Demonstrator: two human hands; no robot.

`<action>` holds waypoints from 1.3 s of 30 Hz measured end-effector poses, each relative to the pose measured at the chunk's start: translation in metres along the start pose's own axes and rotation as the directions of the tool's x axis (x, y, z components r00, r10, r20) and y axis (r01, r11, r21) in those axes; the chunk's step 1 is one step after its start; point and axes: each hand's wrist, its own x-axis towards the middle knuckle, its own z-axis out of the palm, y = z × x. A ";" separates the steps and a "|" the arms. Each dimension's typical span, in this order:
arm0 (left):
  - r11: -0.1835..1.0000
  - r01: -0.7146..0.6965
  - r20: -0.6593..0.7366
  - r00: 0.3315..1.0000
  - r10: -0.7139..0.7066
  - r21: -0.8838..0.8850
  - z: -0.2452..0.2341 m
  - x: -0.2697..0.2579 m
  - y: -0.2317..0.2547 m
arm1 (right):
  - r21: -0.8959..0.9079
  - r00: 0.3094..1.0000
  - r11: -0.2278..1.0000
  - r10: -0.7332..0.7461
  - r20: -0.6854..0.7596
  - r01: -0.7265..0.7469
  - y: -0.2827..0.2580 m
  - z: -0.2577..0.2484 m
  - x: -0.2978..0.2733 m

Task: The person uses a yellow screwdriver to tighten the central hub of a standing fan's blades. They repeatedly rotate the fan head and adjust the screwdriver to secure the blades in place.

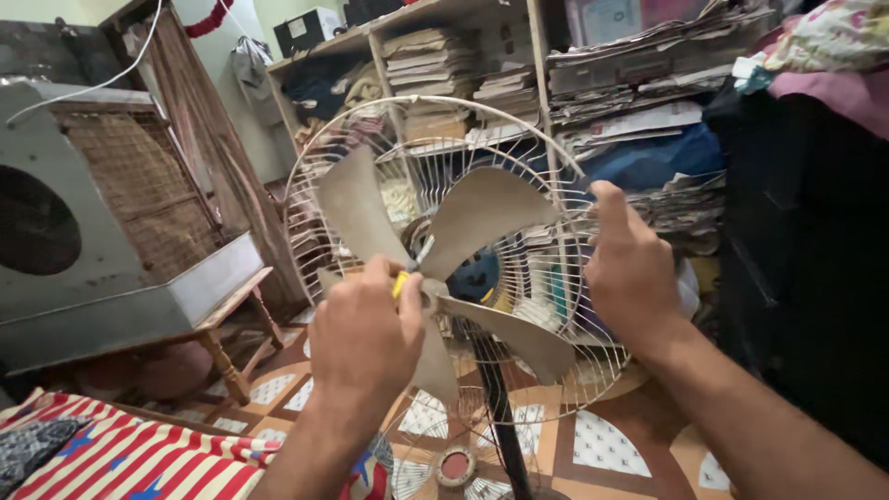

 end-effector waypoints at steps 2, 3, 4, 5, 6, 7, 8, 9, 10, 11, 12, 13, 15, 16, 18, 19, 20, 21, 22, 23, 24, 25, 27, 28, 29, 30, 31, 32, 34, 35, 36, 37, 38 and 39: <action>0.999 -0.017 0.050 0.999 0.016 0.027 0.000 0.005 0.001 | 0.017 1.000 1.000 0.004 -0.001 -0.004 0.002 -0.001 0.000; 0.999 -0.026 0.075 0.997 0.023 0.039 0.002 0.006 0.002 | 0.012 0.999 1.000 -0.025 -0.025 0.025 0.003 -0.002 0.000; 0.994 -0.062 0.150 0.987 0.049 0.087 0.006 0.004 0.004 | 0.011 0.998 0.998 -0.054 -0.046 0.054 0.004 -0.001 -0.001; 0.986 -0.102 0.226 0.972 0.070 0.133 0.012 0.000 0.007 | 0.021 0.997 0.998 -0.060 -0.045 0.061 0.006 -0.001 0.000; 0.974 -0.146 0.305 0.948 0.088 0.175 0.017 -0.005 0.009 | 0.029 0.997 0.998 -0.062 -0.043 0.064 0.007 0.000 -0.001; 0.969 -0.173 0.281 0.952 0.118 0.179 0.023 -0.009 0.011 | 0.038 0.997 0.997 -0.065 -0.041 0.066 0.009 0.001 -0.002; 0.962 -0.199 0.253 0.956 0.149 0.186 0.030 -0.010 0.013 | 0.037 0.996 0.997 -0.067 -0.055 0.069 0.010 0.002 -0.002; 0.955 -0.226 0.226 0.957 0.181 0.193 0.036 -0.009 0.013 | 0.036 0.995 0.997 -0.069 -0.070 0.072 0.010 0.004 -0.003; 0.963 -0.182 0.239 0.962 0.132 0.200 0.040 -0.009 0.012 | 0.031 0.994 0.997 -0.072 -0.082 0.075 0.011 0.004 -0.004; 0.968 -0.138 0.252 0.964 0.083 0.208 0.044 -0.006 0.012 | 0.020 0.995 0.998 -0.062 -0.072 0.064 0.011 0.004 -0.005; 0.971 -0.094 0.262 0.965 0.035 0.219 0.047 -0.004 0.012 | 0.011 0.996 0.998 -0.053 -0.065 0.054 0.011 0.004 -0.005; 0.972 -0.071 0.259 0.966 0.011 0.223 0.049 -0.002 0.012 | 0.001 0.997 0.999 -0.044 -0.058 0.044 0.011 0.003 -0.005; 0.973 -0.022 0.251 0.967 -0.038 0.231 0.051 0.002 0.012 | 0.010 0.997 0.998 -0.055 -0.058 0.055 0.011 0.003 -0.004; 0.974 -0.015 0.240 0.970 -0.041 0.225 0.052 0.004 0.012 | 0.016 0.997 0.998 -0.059 -0.057 0.060 0.011 0.002 -0.003; 0.976 -0.001 0.222 0.974 -0.048 0.217 0.052 0.005 0.011 | 0.022 0.996 0.998 -0.065 -0.069 0.066 0.011 0.002 -0.005; 0.972 0.012 0.212 0.975 -0.063 0.234 0.052 0.005 0.010 | 0.026 0.995 0.997 -0.066 -0.073 0.068 0.010 0.002 -0.006; 0.967 0.026 0.202 0.976 -0.079 0.252 0.053 0.007 0.010 | 0.026 0.996 0.998 -0.063 -0.068 0.065 0.011 0.002 -0.006; 0.962 0.040 0.191 0.977 -0.094 0.270 0.054 0.009 0.009 | 0.027 0.996 0.998 -0.060 -0.062 0.062 0.012 0.002 -0.005; 0.962 0.024 0.199 0.977 -0.080 0.271 0.052 0.010 0.007 | 0.027 0.997 0.998 -0.058 -0.056 0.060 0.012 0.002 -0.006; 0.962 0.008 0.206 0.976 -0.066 0.272 0.051 0.010 0.004 | 0.029 0.997 0.998 -0.055 -0.060 0.057 0.012 0.002 -0.006; 0.962 -0.007 0.212 0.976 -0.052 0.272 0.051 0.010 0.004 | 0.029 0.996 0.998 -0.054 -0.065 0.056 0.012 0.002 -0.006; 0.963 -0.019 0.238 0.970 -0.047 0.267 0.051 0.010 0.003 | 0.030 0.996 0.998 -0.053 -0.070 0.055 0.013 0.001 -0.005; 0.966 -0.040 0.288 0.957 -0.037 0.257 0.050 0.009 0.001 | 0.025 0.996 0.998 -0.052 -0.067 0.054 0.012 0.002 -0.005; 0.965 -0.039 0.297 0.954 -0.042 0.261 0.050 0.010 0.001 | 0.023 0.997 0.998 -0.053 -0.063 0.054 0.011 0.001 -0.005; 0.964 -0.038 0.306 0.951 -0.047 0.265 0.050 0.012 0.002 | 0.028 0.998 0.999 -0.041 -0.050 0.043 0.010 0.001 -0.006; 0.962 -0.036 0.312 0.949 -0.052 0.269 0.050 0.014 0.002 | 0.034 0.999 0.999 -0.032 -0.040 0.033 0.009 0.001 -0.006; 0.960 -0.062 0.322 0.946 -0.030 0.272 0.051 0.018 0.003 | 0.040 0.999 0.999 -0.023 -0.029 0.024 0.008 0.001 -0.006; 0.958 -0.089 0.333 0.943 -0.008 0.274 0.053 0.021 0.005 | 0.033 0.999 0.999 -0.022 -0.031 0.023 0.007 0.000 -0.005; 0.949 -0.110 0.365 0.931 -0.005 0.295 0.058 0.024 0.008 | 0.021 0.999 1.000 -0.019 -0.033 0.020 0.006 -0.002 -0.006; 0.943 -0.106 0.387 0.922 -0.026 0.315 0.061 0.024 0.010 | 0.025 0.999 0.999 -0.027 -0.041 0.028 0.006 -0.002 -0.005; 0.937 -0.103 0.409 0.911 -0.046 0.334 0.063 0.024 0.010 | 0.029 0.998 0.999 -0.032 -0.048 0.033 0.005 -0.002 -0.005; 0.940 -0.092 0.388 0.921 -0.045 0.328 0.065 0.023 0.010 | 0.033 0.998 0.999 -0.037 -0.056 0.038 0.006 -0.002 -0.005; 0.943 -0.085 0.369 0.928 -0.042 0.321 0.067 0.020 0.010 | 0.026 0.998 0.999 -0.033 -0.055 0.035 0.006 -0.002 -0.006; 0.946 -0.077 0.351 0.936 -0.040 0.313 0.069 0.018 0.009 | 0.020 0.998 0.999 -0.030 -0.055 0.031 0.007 -0.001 -0.006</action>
